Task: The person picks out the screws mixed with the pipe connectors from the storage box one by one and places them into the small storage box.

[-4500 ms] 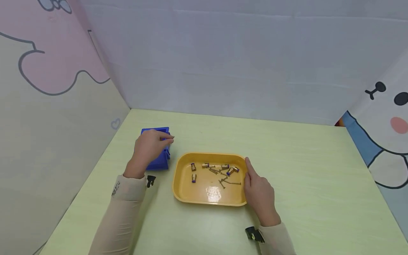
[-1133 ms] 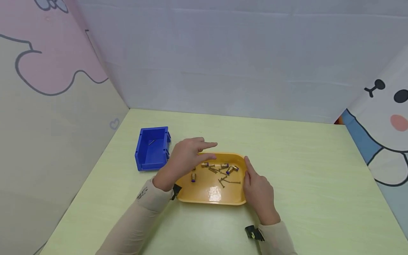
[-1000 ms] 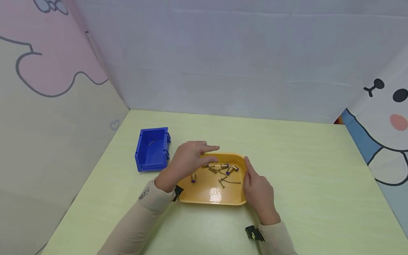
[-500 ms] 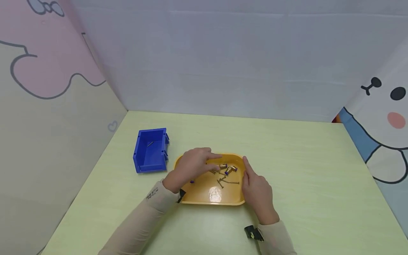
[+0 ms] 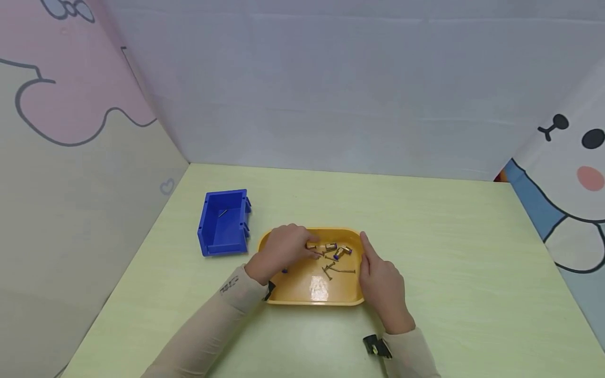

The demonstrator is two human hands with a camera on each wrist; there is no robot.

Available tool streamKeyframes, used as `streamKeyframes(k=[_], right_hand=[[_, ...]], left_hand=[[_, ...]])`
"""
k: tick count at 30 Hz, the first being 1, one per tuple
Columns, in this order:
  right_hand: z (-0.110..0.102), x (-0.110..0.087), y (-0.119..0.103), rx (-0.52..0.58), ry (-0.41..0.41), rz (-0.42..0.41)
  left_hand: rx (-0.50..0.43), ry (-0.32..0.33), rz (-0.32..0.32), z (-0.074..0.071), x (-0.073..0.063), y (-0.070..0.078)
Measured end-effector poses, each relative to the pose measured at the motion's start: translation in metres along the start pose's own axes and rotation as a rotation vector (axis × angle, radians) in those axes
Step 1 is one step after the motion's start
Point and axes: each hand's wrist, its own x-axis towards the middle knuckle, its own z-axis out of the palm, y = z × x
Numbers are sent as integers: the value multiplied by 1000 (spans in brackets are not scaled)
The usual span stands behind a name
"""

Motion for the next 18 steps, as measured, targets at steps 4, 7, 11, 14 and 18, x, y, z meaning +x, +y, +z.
streamKeyframes(k=[4, 7, 11, 14, 18], right_hand=[[0, 0, 0, -3, 5, -3], [0, -1, 0, -4, 7, -4], [0, -1, 0, -9, 4, -3], [0, -1, 1, -13, 4, -2], [-1, -1, 0, -10, 3, -5]], left_hand=[[13, -29, -10, 1, 0, -2], [18, -51, -17, 2, 0, -4], [26, -81, -24, 4, 3, -5], [43, -86, -14, 6, 5, -6], [74, -74, 0, 9, 7, -7]])
